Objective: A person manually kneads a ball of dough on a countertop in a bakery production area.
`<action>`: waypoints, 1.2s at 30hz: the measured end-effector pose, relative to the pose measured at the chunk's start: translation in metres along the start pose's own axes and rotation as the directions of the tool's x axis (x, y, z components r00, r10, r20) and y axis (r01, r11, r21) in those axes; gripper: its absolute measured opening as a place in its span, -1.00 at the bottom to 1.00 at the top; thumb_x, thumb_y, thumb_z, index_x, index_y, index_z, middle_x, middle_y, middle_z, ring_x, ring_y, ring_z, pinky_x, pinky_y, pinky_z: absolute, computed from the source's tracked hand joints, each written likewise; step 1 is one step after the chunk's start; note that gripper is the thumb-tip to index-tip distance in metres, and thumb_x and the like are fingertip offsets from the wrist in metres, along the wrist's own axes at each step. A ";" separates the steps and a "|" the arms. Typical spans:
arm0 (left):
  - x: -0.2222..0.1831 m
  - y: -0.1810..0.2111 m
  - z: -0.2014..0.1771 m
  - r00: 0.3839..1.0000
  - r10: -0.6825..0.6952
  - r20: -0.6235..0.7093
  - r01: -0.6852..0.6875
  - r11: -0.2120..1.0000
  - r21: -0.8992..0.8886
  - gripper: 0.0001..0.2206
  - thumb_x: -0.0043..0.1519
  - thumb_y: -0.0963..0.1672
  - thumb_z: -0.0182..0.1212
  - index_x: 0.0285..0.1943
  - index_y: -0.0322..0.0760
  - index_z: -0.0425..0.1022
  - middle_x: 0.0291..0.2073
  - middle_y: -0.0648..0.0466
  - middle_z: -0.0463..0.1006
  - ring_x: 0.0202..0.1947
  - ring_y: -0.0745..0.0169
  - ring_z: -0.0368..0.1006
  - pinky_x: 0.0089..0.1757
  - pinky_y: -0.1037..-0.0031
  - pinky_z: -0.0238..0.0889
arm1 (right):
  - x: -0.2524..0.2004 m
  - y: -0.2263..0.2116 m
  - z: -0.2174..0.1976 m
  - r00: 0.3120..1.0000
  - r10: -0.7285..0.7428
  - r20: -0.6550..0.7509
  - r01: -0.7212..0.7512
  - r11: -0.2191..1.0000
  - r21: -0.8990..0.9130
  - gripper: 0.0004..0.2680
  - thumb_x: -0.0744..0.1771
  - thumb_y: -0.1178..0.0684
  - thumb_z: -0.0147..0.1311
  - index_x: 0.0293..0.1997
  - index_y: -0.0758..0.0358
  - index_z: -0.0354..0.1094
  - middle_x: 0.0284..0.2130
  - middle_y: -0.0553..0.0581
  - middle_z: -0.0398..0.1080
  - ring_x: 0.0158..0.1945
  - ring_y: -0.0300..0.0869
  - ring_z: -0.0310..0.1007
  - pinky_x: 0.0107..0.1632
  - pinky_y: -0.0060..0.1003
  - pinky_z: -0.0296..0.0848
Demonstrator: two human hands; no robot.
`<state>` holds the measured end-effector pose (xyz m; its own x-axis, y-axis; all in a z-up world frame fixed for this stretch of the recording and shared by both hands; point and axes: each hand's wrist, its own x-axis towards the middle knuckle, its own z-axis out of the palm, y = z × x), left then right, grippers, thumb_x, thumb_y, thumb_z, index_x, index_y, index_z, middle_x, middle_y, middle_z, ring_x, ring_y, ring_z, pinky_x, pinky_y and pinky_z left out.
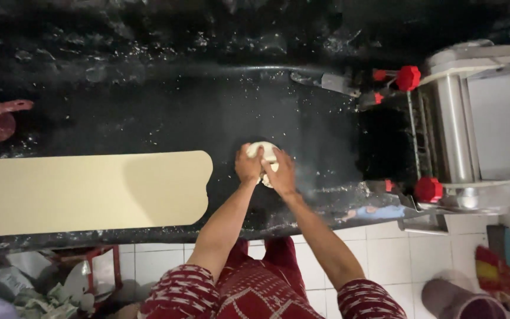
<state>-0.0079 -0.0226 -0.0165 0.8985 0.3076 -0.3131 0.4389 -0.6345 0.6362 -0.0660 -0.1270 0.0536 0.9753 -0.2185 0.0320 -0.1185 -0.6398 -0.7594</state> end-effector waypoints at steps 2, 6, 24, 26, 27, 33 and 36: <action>0.009 -0.005 0.004 0.993 -0.114 -0.003 0.113 0.989 -0.090 -0.55 0.05 0.22 0.31 0.06 0.21 0.53 -0.10 0.14 0.59 0.07 0.00 0.56 0.07 0.08 0.44 | 0.008 -0.029 0.002 0.973 0.230 -0.037 -0.233 0.959 -0.161 -0.57 0.36 -0.32 0.10 0.31 0.06 0.34 0.16 0.28 0.40 0.28 0.13 0.36 0.32 0.08 0.38; 0.005 0.014 0.012 0.972 -0.234 -0.034 0.229 0.967 -0.114 -0.53 0.10 0.24 0.25 0.02 0.07 0.55 -0.14 0.05 0.65 0.02 -0.10 0.59 0.02 0.03 0.46 | 0.047 -0.036 -0.004 0.862 0.503 0.065 -0.451 0.820 -0.353 -0.52 0.35 -0.49 -0.14 0.42 -0.26 0.17 0.11 0.17 0.45 0.18 0.11 0.47 0.25 0.12 0.44; 0.017 0.018 0.028 0.927 0.008 -0.375 -0.007 1.000 0.005 -0.76 0.13 0.03 0.09 -0.13 -0.01 0.56 -0.38 -0.01 0.61 -0.38 -0.22 0.62 -0.34 0.05 0.49 | 0.135 0.042 0.012 0.805 0.576 0.142 -0.480 0.773 -0.415 -0.68 0.29 -0.38 -0.09 -0.06 -0.21 0.53 -0.19 0.22 0.59 -0.01 0.20 0.58 0.11 0.15 0.49; 0.017 0.024 0.018 0.948 0.051 -0.315 -0.073 0.996 -0.057 -0.70 0.15 0.01 0.04 -0.07 -0.11 0.57 -0.36 -0.09 0.63 -0.31 -0.32 0.61 -0.28 0.02 0.48 | 0.143 0.040 0.009 0.776 0.616 0.138 -0.523 0.750 -0.406 -0.68 0.28 -0.37 -0.09 -0.05 -0.20 0.54 -0.17 0.18 0.59 0.00 0.15 0.58 0.12 0.09 0.50; 0.019 0.022 0.018 0.946 0.063 -0.317 -0.086 0.994 -0.062 -0.70 0.15 0.01 0.04 -0.07 -0.11 0.57 -0.36 -0.09 0.63 -0.31 -0.32 0.61 -0.28 0.02 0.48 | 0.143 0.038 0.008 0.780 0.612 0.127 -0.525 0.752 -0.400 -0.68 0.28 -0.37 -0.09 -0.05 -0.20 0.54 -0.17 0.18 0.59 0.00 0.15 0.58 0.12 0.09 0.50; 0.017 0.014 0.017 0.935 0.180 -0.307 -0.198 0.980 -0.029 -0.75 0.19 -0.02 0.09 -0.06 -0.11 0.55 -0.34 -0.09 0.62 -0.28 -0.24 0.63 -0.26 0.06 0.46 | 0.113 0.010 -0.006 0.705 0.709 0.016 -0.679 0.680 -0.276 -0.59 0.28 -0.39 -0.11 0.03 -0.05 0.53 -0.07 0.27 0.56 0.08 0.20 0.54 0.20 0.13 0.44; 0.017 0.015 0.024 0.932 0.064 -0.357 -0.069 0.998 -0.001 -0.74 0.22 0.03 0.02 -0.13 -0.05 0.55 -0.38 -0.07 0.64 -0.34 -0.26 0.63 -0.23 0.02 0.49 | 0.086 0.010 -0.014 0.770 0.638 0.021 -0.633 0.767 -0.107 -0.52 0.26 -0.53 0.00 0.14 -0.12 0.46 0.07 0.27 0.49 0.22 0.18 0.44 0.27 0.05 0.39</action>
<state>0.0141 -0.0440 -0.0289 0.8668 0.4986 0.0007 0.3755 -0.6537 0.6570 0.0137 -0.1627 0.0582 0.6790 -0.5613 -0.4733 -0.7280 -0.4315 -0.5327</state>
